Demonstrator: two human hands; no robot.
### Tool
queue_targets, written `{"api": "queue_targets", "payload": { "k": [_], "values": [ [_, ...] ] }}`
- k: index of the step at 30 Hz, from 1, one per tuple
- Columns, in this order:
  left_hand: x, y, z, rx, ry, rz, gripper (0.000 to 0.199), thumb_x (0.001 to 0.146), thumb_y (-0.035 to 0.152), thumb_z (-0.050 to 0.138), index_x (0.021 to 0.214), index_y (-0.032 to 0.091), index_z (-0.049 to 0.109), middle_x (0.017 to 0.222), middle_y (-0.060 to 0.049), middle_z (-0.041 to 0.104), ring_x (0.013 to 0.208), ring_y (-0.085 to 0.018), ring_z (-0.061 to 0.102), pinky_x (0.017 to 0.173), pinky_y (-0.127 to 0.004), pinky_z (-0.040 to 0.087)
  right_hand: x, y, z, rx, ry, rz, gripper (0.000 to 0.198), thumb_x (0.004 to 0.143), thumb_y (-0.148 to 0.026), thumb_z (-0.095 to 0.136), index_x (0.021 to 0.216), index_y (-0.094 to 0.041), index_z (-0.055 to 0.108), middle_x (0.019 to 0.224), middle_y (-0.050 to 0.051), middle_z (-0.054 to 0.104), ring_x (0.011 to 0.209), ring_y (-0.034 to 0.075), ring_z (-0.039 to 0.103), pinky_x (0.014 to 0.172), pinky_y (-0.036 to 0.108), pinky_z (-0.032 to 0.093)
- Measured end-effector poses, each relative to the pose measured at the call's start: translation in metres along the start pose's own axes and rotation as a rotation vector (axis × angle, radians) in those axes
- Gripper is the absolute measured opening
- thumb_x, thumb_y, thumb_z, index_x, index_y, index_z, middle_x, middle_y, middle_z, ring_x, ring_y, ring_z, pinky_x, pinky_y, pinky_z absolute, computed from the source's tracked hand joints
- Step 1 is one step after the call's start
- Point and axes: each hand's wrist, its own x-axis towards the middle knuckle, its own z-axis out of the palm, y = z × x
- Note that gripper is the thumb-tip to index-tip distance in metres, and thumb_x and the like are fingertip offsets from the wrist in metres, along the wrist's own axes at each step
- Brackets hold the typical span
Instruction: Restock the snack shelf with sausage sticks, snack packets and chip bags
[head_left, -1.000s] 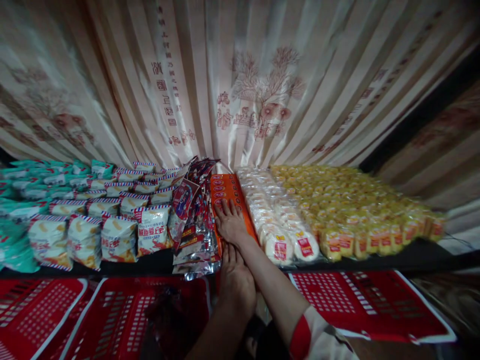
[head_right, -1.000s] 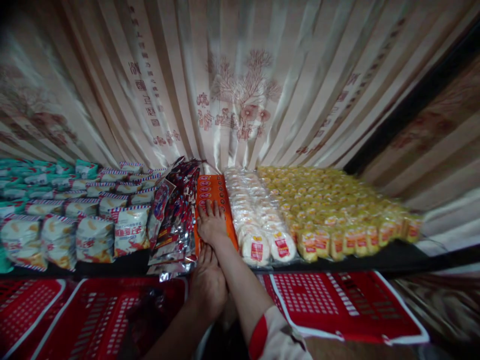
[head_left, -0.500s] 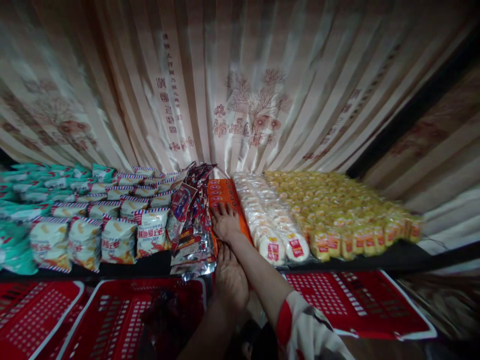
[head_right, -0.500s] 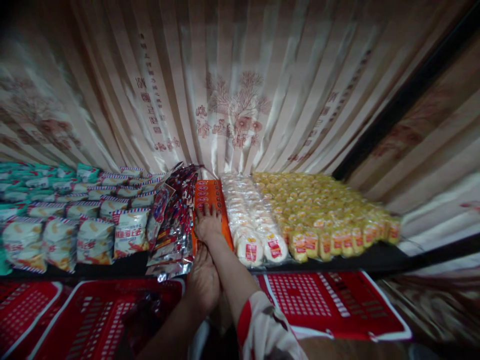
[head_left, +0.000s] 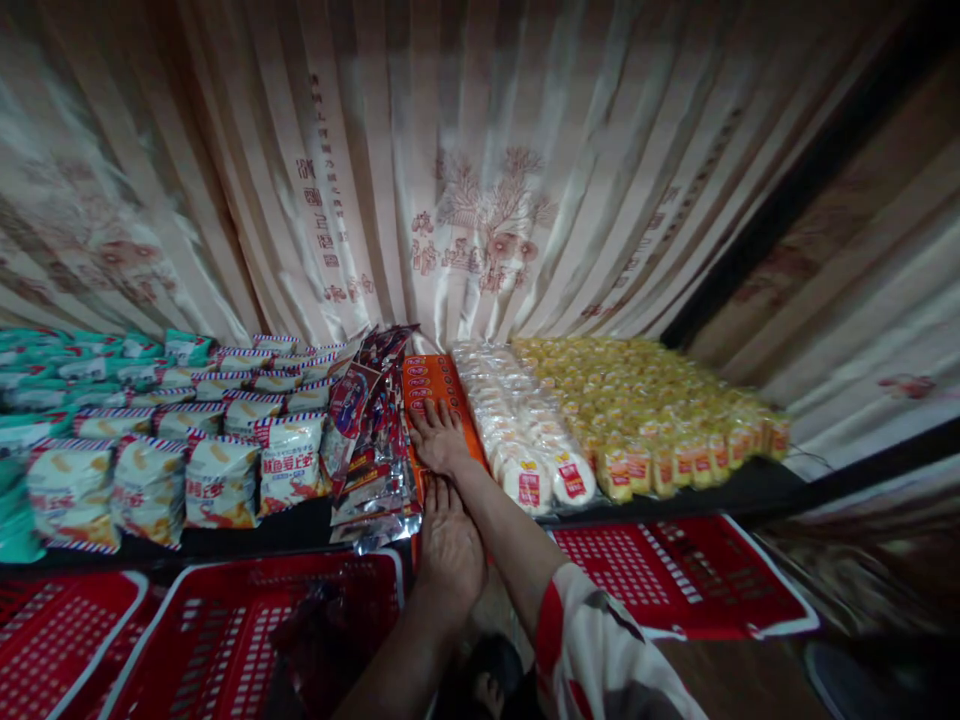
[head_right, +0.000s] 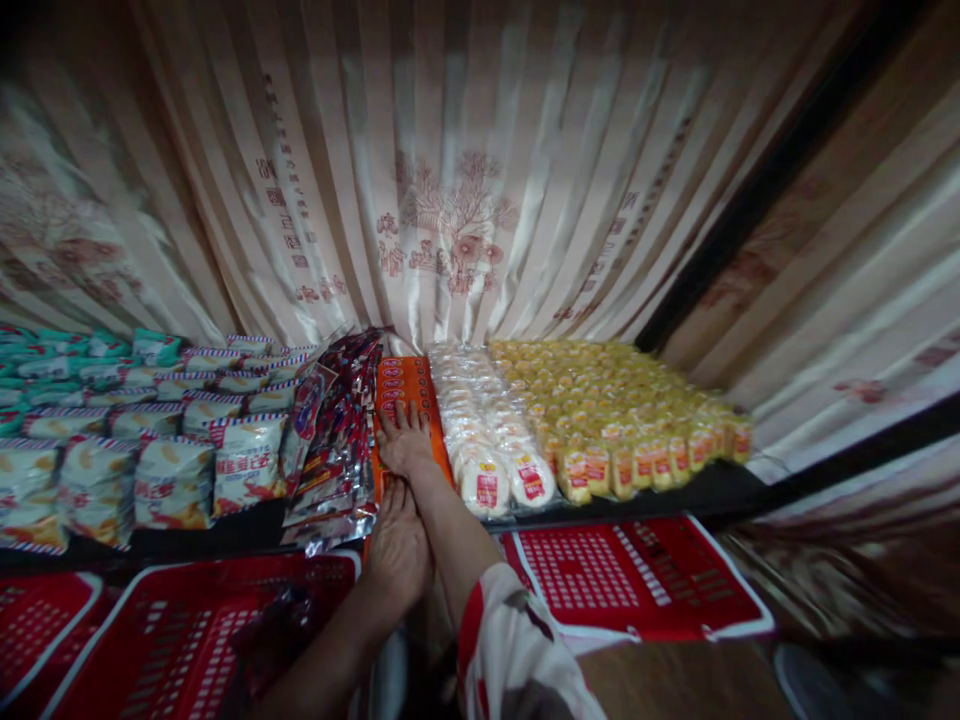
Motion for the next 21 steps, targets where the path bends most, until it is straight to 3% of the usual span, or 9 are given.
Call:
{"api": "queue_targets", "payload": {
  "k": [4, 7, 11, 13, 15, 18, 21],
  "values": [
    [0.002, 0.005, -0.017, 0.068, -0.071, 0.01, 0.053, 0.083, 0.016, 0.042, 0.133, -0.001, 0.044, 0.135, -0.025, 0.047, 0.125, -0.032, 0.043, 0.108, -0.047, 0.03, -0.006, 0.007, -0.009, 0.193, 0.162, -0.05, 0.05, 0.093, -0.031, 0.034, 0.141, -0.02, 0.038, 0.155, 0.006, 0.018, 0.144, 0.024, 0.004, 0.115, 0.044, 0.015],
    [0.004, 0.008, -0.03, 0.047, -0.175, 0.039, 0.052, 0.083, 0.02, 0.045, 0.132, 0.003, 0.047, 0.132, -0.022, 0.052, 0.126, -0.033, 0.043, 0.109, -0.048, 0.029, -0.036, 0.007, -0.017, 0.493, 0.41, -0.114, 0.046, 0.09, -0.025, 0.038, 0.132, -0.013, 0.051, 0.15, 0.01, 0.032, 0.142, 0.022, 0.019, 0.115, 0.04, 0.022],
    [0.009, 0.01, -0.035, 0.021, -0.252, 0.026, 0.045, 0.087, 0.019, 0.039, 0.13, 0.012, 0.052, 0.128, -0.015, 0.057, 0.124, -0.029, 0.046, 0.108, -0.047, 0.032, -0.105, -0.012, -0.018, 0.996, 0.729, 0.069, 0.035, 0.087, -0.034, 0.049, 0.116, -0.02, 0.063, 0.132, 0.009, 0.055, 0.126, 0.023, 0.046, 0.109, 0.043, 0.033],
    [0.01, 0.01, -0.033, 0.04, -0.217, -0.003, 0.046, 0.088, 0.017, 0.037, 0.132, 0.013, 0.049, 0.13, -0.014, 0.056, 0.125, -0.028, 0.045, 0.108, -0.046, 0.032, -0.139, -0.025, -0.015, 1.29, 0.759, 0.191, 0.034, 0.084, -0.037, 0.055, 0.113, -0.021, 0.064, 0.121, 0.009, 0.063, 0.113, 0.023, 0.057, 0.098, 0.041, 0.045],
    [0.01, 0.01, -0.031, 0.029, -0.193, -0.011, 0.047, 0.089, 0.017, 0.036, 0.135, 0.016, 0.046, 0.132, -0.012, 0.055, 0.127, -0.028, 0.044, 0.108, -0.046, 0.033, -0.163, -0.037, -0.011, 1.449, 0.766, 0.262, 0.033, 0.082, -0.04, 0.058, 0.107, -0.02, 0.065, 0.112, 0.009, 0.067, 0.1, 0.022, 0.064, 0.084, 0.037, 0.052],
    [0.009, 0.008, -0.03, -0.04, -0.224, -0.007, 0.047, 0.09, 0.025, 0.036, 0.136, 0.018, 0.044, 0.135, -0.012, 0.052, 0.129, -0.03, 0.041, 0.108, -0.048, 0.031, -0.181, -0.045, -0.007, 1.456, 0.787, 0.26, 0.029, 0.082, -0.04, 0.06, 0.103, -0.021, 0.065, 0.097, 0.006, 0.07, 0.083, 0.017, 0.066, 0.071, 0.029, 0.054],
    [0.007, 0.006, -0.032, -0.072, -0.27, -0.028, 0.051, 0.088, 0.028, 0.039, 0.136, 0.012, 0.043, 0.14, -0.016, 0.046, 0.132, -0.033, 0.036, 0.11, -0.048, 0.028, -0.189, -0.041, -0.002, 1.374, 0.812, 0.197, 0.028, 0.083, -0.041, 0.059, 0.1, -0.02, 0.065, 0.081, 0.003, 0.07, 0.068, 0.013, 0.064, 0.063, 0.024, 0.052]
  ]
}}
